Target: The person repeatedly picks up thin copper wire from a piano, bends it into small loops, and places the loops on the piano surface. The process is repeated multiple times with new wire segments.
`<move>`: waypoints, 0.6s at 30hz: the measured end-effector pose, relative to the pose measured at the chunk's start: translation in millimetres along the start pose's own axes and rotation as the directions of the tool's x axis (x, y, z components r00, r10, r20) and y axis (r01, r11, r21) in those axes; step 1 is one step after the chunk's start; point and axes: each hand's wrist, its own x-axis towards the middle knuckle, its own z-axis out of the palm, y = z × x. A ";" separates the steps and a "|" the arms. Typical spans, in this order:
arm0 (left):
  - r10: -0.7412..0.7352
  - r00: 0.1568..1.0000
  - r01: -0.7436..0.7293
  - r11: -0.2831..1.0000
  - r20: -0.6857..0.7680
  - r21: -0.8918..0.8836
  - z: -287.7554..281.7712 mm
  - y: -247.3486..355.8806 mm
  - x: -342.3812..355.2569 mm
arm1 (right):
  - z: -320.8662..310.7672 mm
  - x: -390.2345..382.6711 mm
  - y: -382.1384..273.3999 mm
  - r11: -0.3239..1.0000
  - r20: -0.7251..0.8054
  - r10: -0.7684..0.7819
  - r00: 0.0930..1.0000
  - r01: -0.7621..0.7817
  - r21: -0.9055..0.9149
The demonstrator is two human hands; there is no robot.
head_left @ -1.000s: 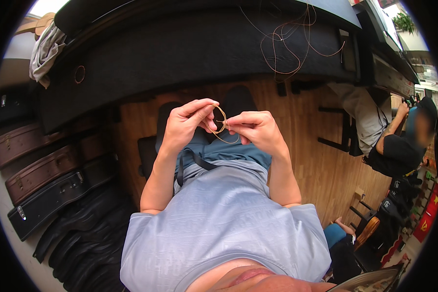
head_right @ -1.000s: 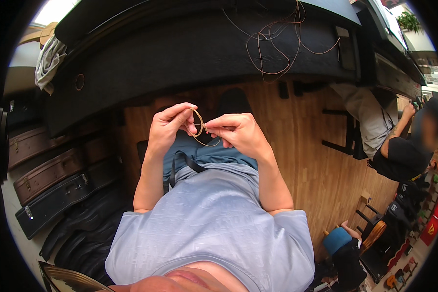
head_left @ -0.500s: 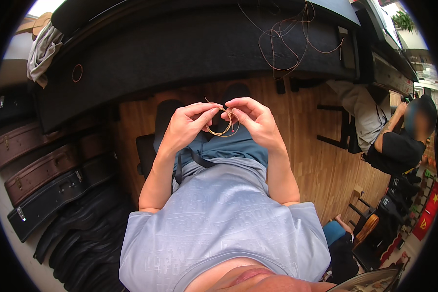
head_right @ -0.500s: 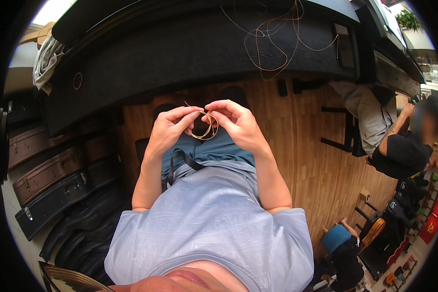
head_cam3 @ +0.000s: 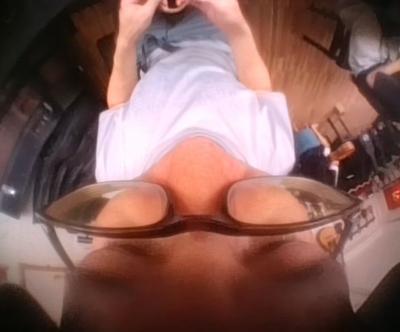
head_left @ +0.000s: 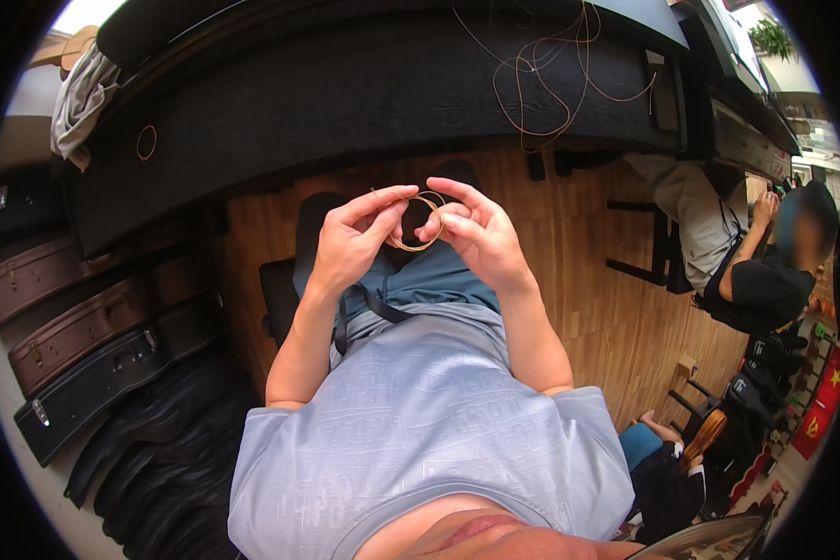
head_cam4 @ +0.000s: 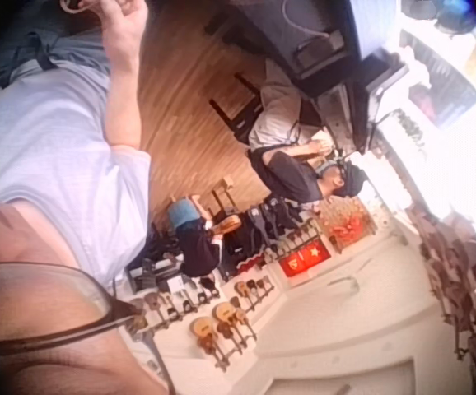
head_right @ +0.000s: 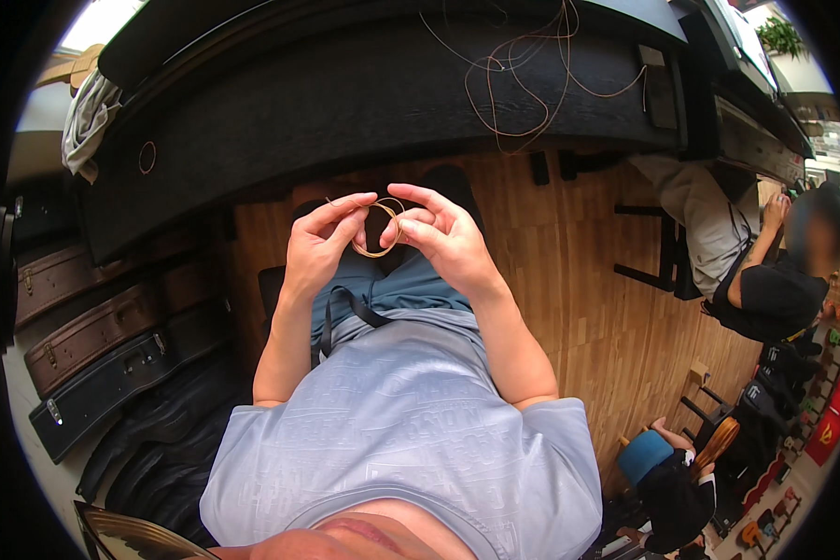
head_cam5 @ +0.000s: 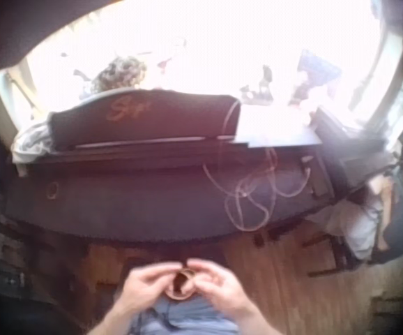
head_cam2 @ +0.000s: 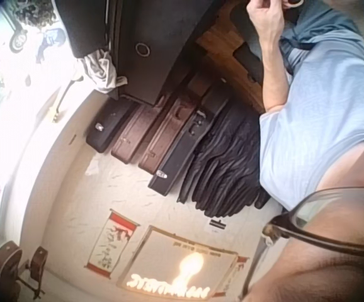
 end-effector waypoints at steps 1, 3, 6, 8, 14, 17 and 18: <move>0.002 1.000 -0.002 1.000 0.008 -0.012 -1.0 0.7 -0.3 | -1.5 -0.1 0.0 1.000 0.002 0.019 1.000 -0.019 0.005; 0.031 0.999 -0.031 0.999 0.025 -0.022 -2.0 1.5 0.1 | -6.1 -0.1 0.3 0.998 0.009 0.055 0.998 -0.055 0.015; 0.084 0.995 -0.084 0.996 0.053 -0.006 -5.0 1.8 0.5 | -9.2 -0.8 0.9 0.995 0.024 0.084 0.996 -0.085 0.049; 0.127 0.990 -0.128 0.992 0.066 0.011 -5.2 2.0 1.5 | -9.9 -0.5 0.8 0.992 0.019 0.092 0.996 -0.094 0.090; 0.419 0.908 -0.396 0.874 -0.024 0.283 -6.8 -5.7 9.1 | -4.8 1.3 -0.8 0.984 0.029 0.171 0.985 -0.172 0.041; 0.459 0.884 -0.414 0.856 -0.086 0.308 -6.0 -6.8 9.4 | -2.7 1.7 -0.4 0.983 0.001 0.176 0.984 -0.176 0.048; 0.454 0.887 -0.416 0.865 -0.085 0.280 -6.9 -6.8 7.5 | -4.6 2.0 0.7 0.983 -0.002 0.172 0.985 -0.171 0.067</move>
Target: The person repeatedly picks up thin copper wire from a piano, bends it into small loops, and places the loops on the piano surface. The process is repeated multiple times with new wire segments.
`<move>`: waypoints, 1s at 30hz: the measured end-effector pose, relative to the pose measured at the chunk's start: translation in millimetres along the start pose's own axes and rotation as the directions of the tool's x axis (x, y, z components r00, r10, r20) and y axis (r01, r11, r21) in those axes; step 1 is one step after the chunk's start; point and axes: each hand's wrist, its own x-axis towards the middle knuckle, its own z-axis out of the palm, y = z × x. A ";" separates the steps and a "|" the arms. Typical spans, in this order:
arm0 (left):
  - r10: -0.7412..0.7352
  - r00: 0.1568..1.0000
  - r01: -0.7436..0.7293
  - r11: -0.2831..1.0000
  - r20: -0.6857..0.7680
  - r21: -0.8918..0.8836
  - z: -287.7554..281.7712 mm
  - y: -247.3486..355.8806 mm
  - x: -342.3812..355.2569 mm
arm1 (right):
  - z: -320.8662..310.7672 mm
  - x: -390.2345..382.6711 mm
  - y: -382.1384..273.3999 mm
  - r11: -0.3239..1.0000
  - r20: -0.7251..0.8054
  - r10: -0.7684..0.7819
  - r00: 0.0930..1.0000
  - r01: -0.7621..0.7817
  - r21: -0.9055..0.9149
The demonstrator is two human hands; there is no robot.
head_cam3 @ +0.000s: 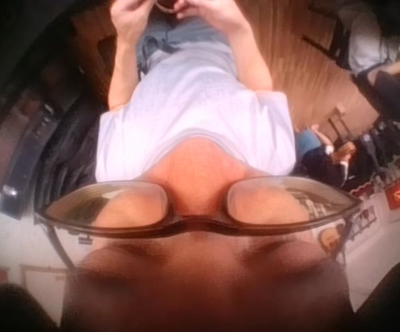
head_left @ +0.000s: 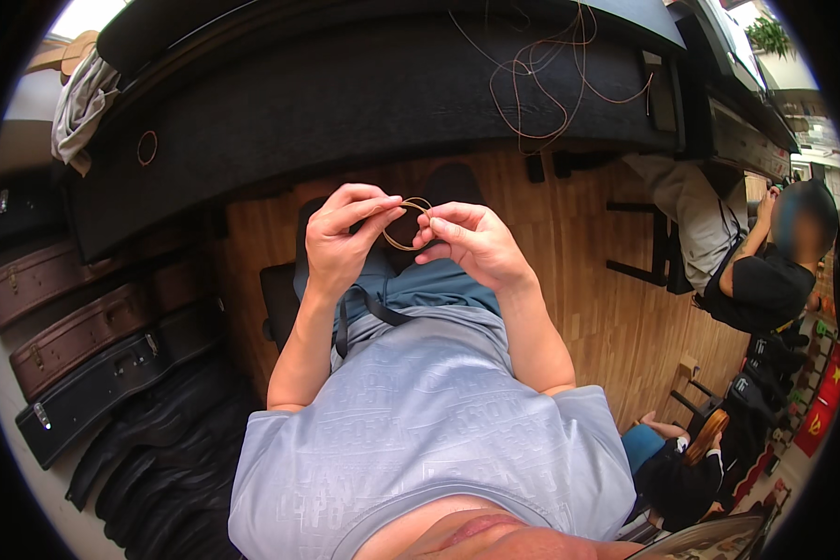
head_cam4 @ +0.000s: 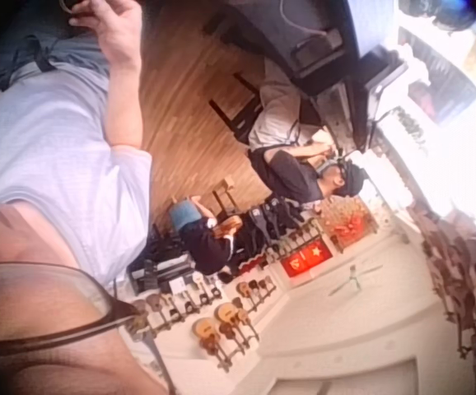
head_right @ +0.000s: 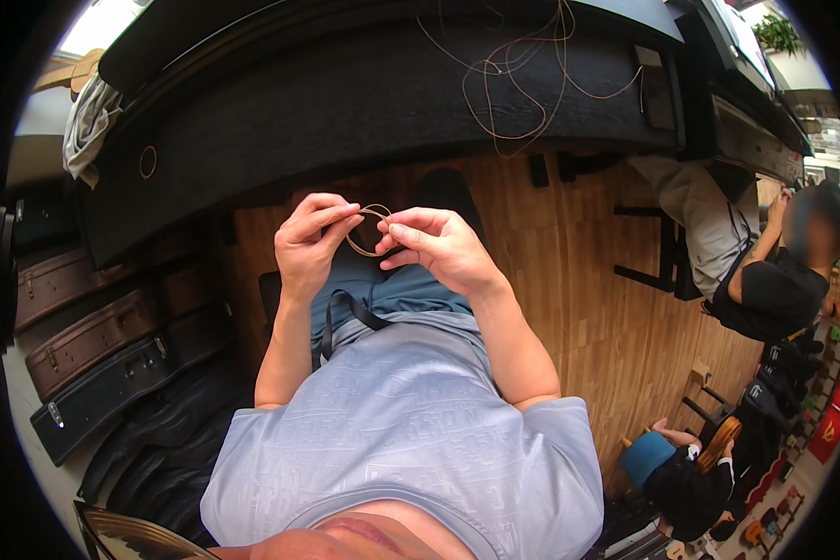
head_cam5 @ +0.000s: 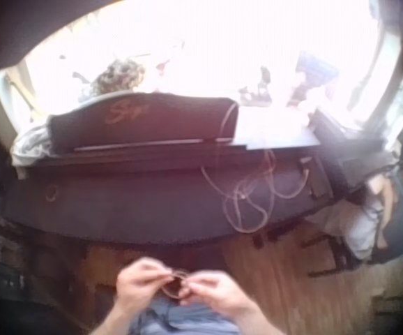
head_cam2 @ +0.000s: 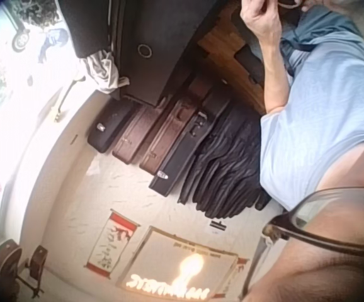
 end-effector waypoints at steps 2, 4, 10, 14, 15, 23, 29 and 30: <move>0.011 1.000 -0.011 0.999 -0.014 -0.043 1.0 2.7 -0.3 | -3.4 0.6 2.1 1.000 -0.001 -0.008 1.000 0.008 0.022; 0.083 0.996 -0.082 0.997 -0.025 0.008 3.0 3.0 1.6 | -5.3 1.3 4.4 1.000 0.006 -0.011 1.000 0.010 0.026; 0.234 0.970 -0.208 0.940 -0.066 0.270 5.4 7.4 -1.2 | 1.1 1.1 6.8 0.999 -0.042 -0.044 0.998 0.044 0.005; 0.253 0.967 -0.227 0.922 -0.043 0.313 3.8 6.5 1.5 | -10.1 1.0 10.1 0.992 -0.027 -0.053 0.998 0.050 -0.119; 0.234 0.972 -0.212 0.924 -0.034 0.319 3.1 7.2 1.8 | -8.6 0.0 6.8 0.992 -0.016 -0.026 1.000 0.024 -0.127; -0.289 0.956 0.261 0.911 -0.043 -0.319 1.1 8.1 -3.9 | 5.3 0.8 6.7 0.998 -0.058 -0.038 0.998 0.036 -0.049; -0.254 0.964 0.192 0.868 -0.078 -0.457 -3.8 6.8 -3.0 | 0.4 1.0 1.8 0.997 -0.052 -0.033 0.998 0.029 -0.075; -0.252 0.965 0.186 0.859 -0.077 -0.477 -4.3 9.4 -2.6 | -1.7 0.8 1.4 0.997 -0.041 -0.029 0.999 0.026 -0.070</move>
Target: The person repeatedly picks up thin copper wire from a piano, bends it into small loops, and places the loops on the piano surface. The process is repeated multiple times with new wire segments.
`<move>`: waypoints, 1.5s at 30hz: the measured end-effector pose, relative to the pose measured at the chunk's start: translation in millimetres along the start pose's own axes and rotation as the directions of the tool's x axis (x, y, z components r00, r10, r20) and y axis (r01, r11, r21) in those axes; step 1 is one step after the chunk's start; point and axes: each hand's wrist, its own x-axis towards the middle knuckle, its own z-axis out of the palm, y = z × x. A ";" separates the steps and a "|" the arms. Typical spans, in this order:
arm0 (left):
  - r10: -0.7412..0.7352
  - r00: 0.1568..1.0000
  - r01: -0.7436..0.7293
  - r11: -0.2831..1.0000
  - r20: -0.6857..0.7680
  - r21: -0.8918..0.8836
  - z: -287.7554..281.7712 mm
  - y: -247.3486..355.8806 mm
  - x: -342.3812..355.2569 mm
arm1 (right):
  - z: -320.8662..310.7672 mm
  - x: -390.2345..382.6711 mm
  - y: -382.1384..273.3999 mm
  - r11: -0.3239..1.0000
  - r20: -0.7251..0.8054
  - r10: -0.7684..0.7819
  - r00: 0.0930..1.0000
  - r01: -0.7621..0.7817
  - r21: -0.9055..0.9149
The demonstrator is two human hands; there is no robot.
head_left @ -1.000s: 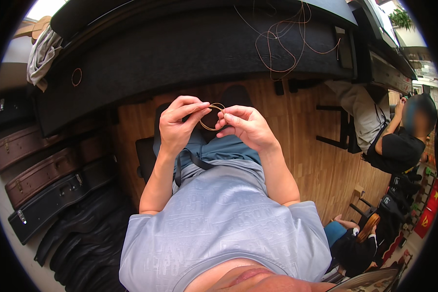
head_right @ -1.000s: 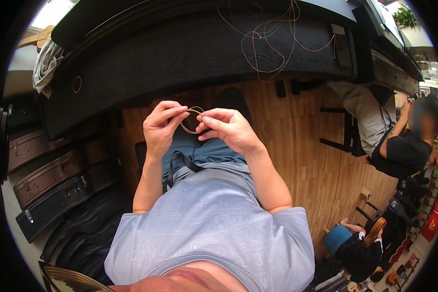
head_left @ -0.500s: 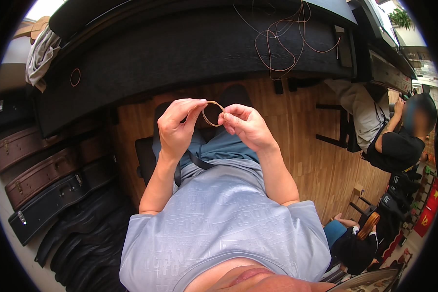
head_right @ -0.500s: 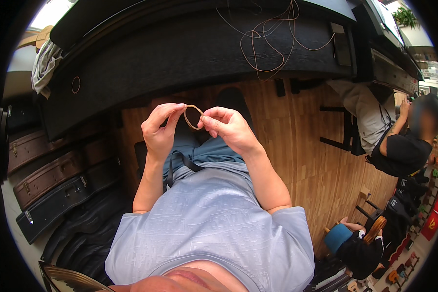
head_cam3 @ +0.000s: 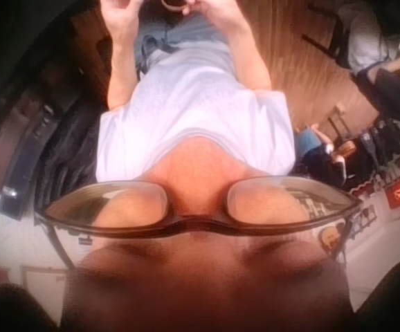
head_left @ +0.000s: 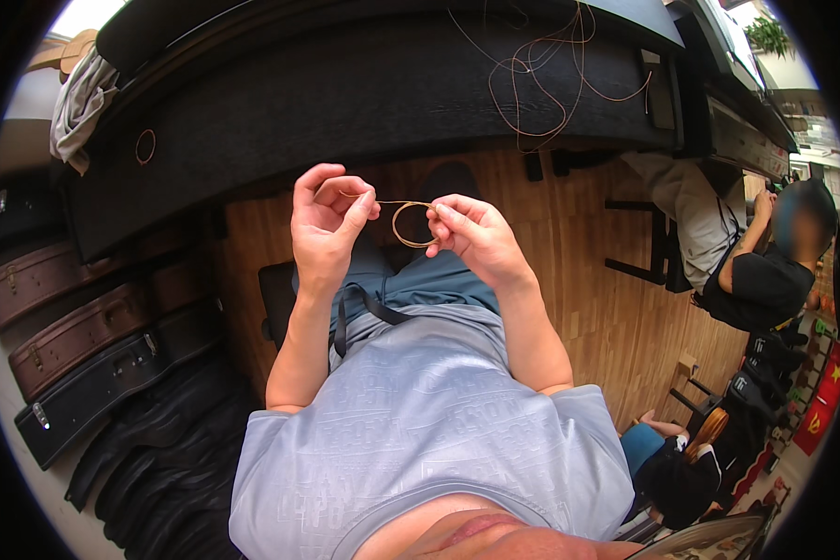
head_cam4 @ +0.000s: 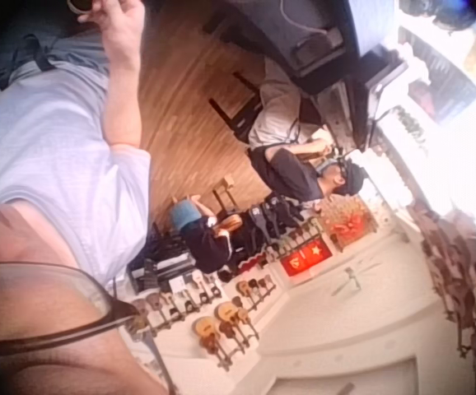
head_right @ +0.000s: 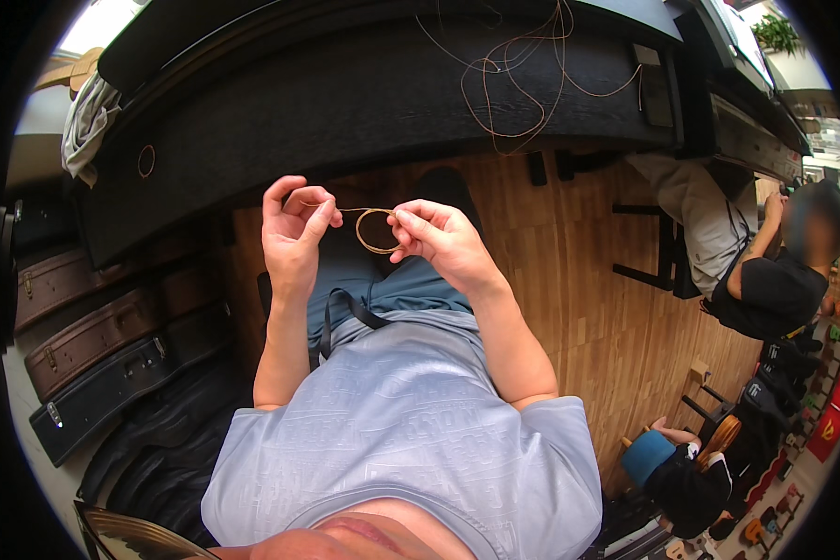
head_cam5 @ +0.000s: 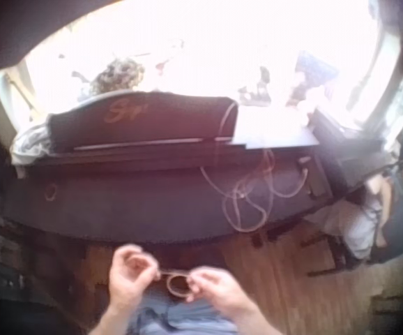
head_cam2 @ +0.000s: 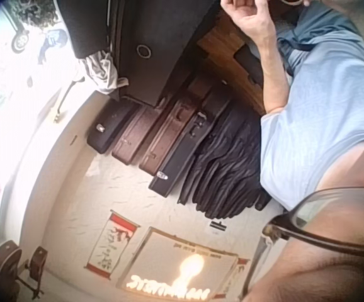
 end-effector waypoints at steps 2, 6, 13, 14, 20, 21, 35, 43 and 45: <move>0.083 0.996 -0.084 0.991 0.019 0.106 -2.0 -3.1 0.1 | -2.1 -0.6 -0.4 1.000 0.020 0.013 1.000 -0.013 0.009; 0.283 0.950 -0.313 0.828 0.136 0.466 -8.1 -2.6 7.3 | -1.8 -3.7 -3.5 0.998 0.047 0.037 0.998 -0.039 0.040; 0.380 0.865 -0.492 0.509 0.329 0.706 -9.7 0.2 8.5 | -4.7 -5.3 -4.1 0.992 0.109 0.037 0.993 -0.050 0.118; 0.378 0.859 -0.502 0.492 0.345 0.711 -7.8 -1.6 9.0 | -4.6 -5.0 -3.5 0.992 0.109 0.036 0.993 -0.049 0.119; 0.091 0.951 -0.284 0.633 0.295 0.720 2.1 -7.3 -1.9 | -4.5 -1.2 0.2 0.998 0.073 0.007 0.997 -0.011 0.058; -0.002 0.980 -0.124 0.774 0.197 0.621 4.5 -9.7 -5.1 | -3.8 -1.2 -0.2 0.999 0.060 -0.003 0.998 0.000 0.049; -0.493 0.843 0.534 0.812 0.215 -0.236 4.3 -7.6 -5.2 | -1.8 5.7 2.0 0.991 -0.127 -0.088 0.988 0.074 -0.108; -0.377 0.923 0.336 0.888 0.076 0.314 8.6 -16.2 -6.4 | -0.7 7.9 7.1 0.972 -0.225 -0.217 0.950 0.188 -0.145; -0.421 0.904 0.379 0.870 0.075 0.316 6.4 -8.8 -4.2 | -2.0 7.9 6.3 0.970 -0.212 -0.226 0.951 0.198 -0.143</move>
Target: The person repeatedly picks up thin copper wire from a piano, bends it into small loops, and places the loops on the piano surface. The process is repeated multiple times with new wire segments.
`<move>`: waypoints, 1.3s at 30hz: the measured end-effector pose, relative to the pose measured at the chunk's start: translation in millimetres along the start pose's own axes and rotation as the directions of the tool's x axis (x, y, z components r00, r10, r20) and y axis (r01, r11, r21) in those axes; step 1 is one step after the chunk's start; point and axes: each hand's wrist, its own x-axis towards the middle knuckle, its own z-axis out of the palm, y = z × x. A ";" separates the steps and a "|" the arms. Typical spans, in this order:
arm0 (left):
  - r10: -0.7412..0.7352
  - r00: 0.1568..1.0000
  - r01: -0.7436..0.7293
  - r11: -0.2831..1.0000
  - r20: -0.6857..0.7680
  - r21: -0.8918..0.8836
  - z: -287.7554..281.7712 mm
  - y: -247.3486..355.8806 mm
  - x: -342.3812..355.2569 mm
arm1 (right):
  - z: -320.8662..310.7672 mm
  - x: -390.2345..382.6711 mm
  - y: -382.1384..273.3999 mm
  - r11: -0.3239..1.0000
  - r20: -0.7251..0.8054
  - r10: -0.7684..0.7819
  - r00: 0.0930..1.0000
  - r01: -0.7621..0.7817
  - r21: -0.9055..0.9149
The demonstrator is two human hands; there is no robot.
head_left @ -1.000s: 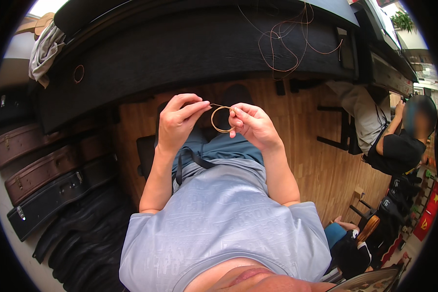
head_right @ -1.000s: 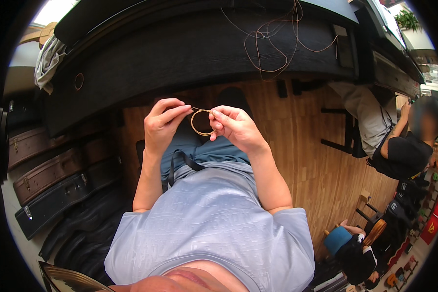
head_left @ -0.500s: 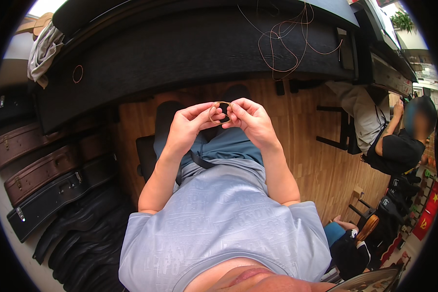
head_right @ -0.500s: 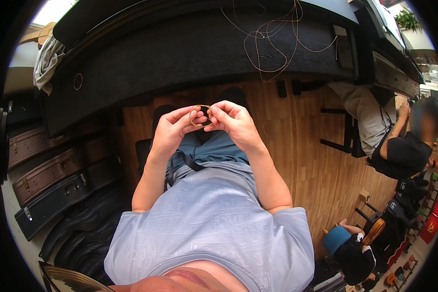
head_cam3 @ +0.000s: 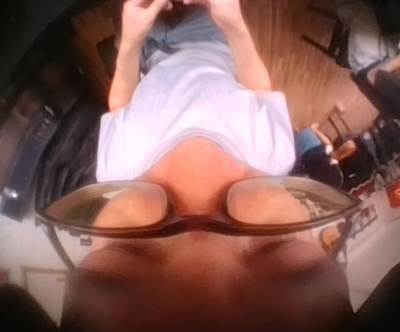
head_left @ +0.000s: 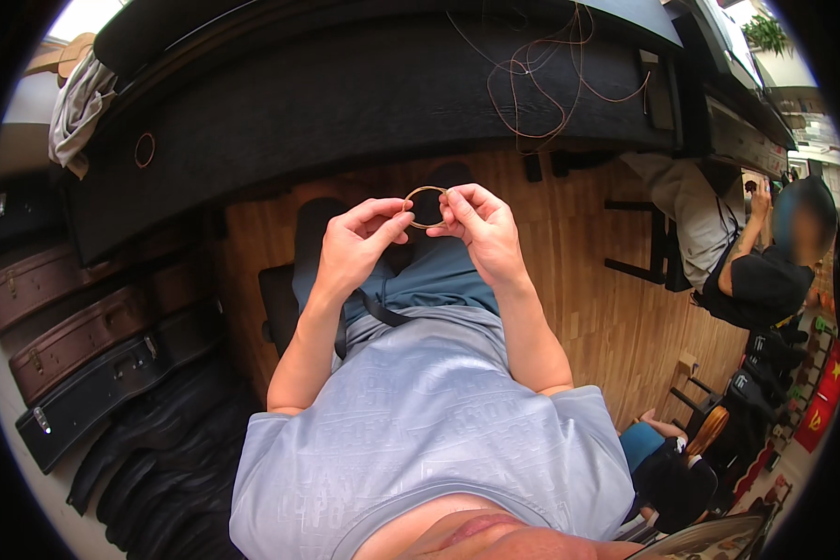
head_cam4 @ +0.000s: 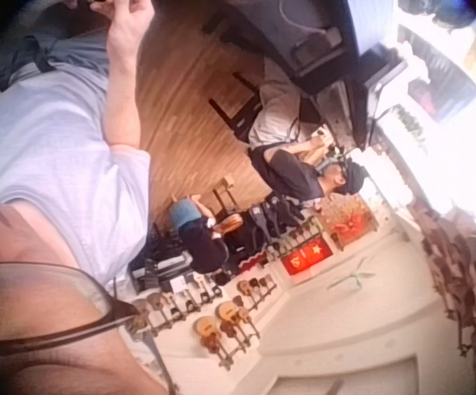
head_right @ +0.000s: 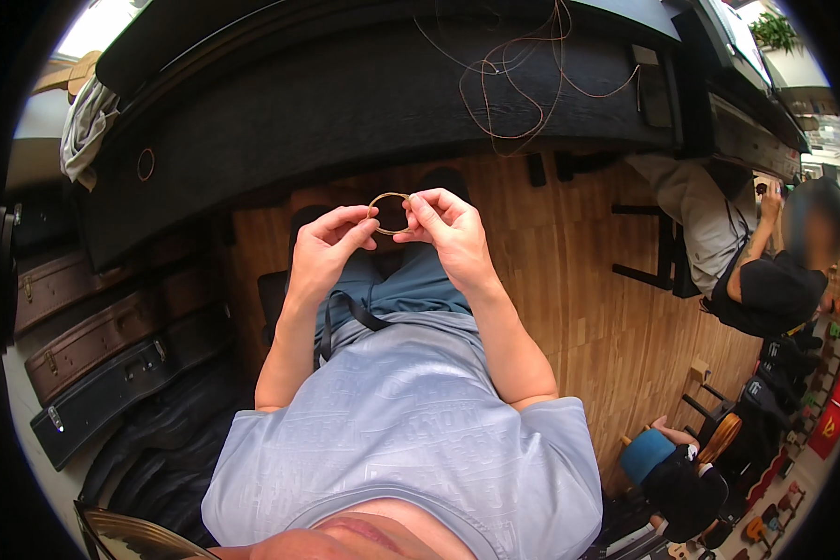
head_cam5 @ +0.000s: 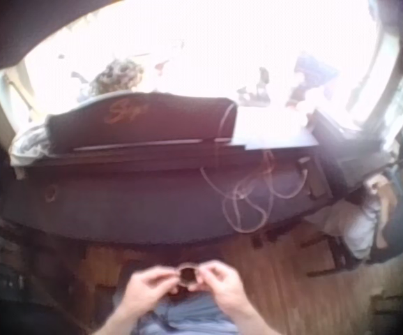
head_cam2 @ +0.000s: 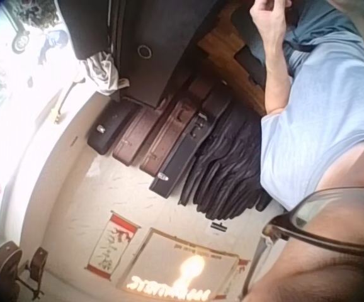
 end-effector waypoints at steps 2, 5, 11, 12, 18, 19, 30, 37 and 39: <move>0.011 0.998 -0.008 0.999 0.055 -0.053 -3.7 0.0 0.3 | -0.9 -0.6 -0.1 1.000 0.002 -0.004 1.000 0.004 0.005; 0.013 0.988 0.011 0.987 0.151 -0.158 -8.1 3.5 0.2 | -1.3 -0.5 -0.6 1.000 0.003 -0.002 1.000 0.002 0.018; 0.147 0.974 -0.162 0.984 0.174 0.072 -16.3 -0.3 2.5 | -3.3 -1.9 0.1 0.998 0.034 0.020 0.999 -0.022 0.057; 0.201 0.968 -0.230 0.949 0.147 0.214 -17.7 -3.1 4.9 | -2.3 -2.1 0.1 0.998 0.037 0.022 0.999 -0.024 0.053; 0.089 0.996 -0.086 0.955 0.004 0.284 -14.8 -2.6 4.1 | 6.1 -5.8 2.2 0.993 0.025 -0.022 0.999 0.025 -0.119; 0.096 0.995 -0.090 0.952 -0.007 0.292 -14.7 -5.3 4.7 | 9.3 -7.3 2.7 0.983 0.014 -0.043 0.999 0.045 -0.176; 0.051 0.993 -0.043 0.996 -0.111 0.075 -2.1 -31.4 18.2 | 25.8 -15.0 11.9 0.801 0.141 -0.188 0.972 0.235 -0.550; 0.087 0.994 -0.043 0.870 0.065 -0.491 -9.4 -49.3 20.0 | 15.7 -4.6 12.9 0.991 0.004 -0.072 0.997 0.072 -0.115; 0.088 0.983 0.045 0.739 0.162 -0.672 -4.4 -43.9 17.5 | 14.2 -0.9 11.4 1.000 0.019 -0.009 1.000 0.009 0.007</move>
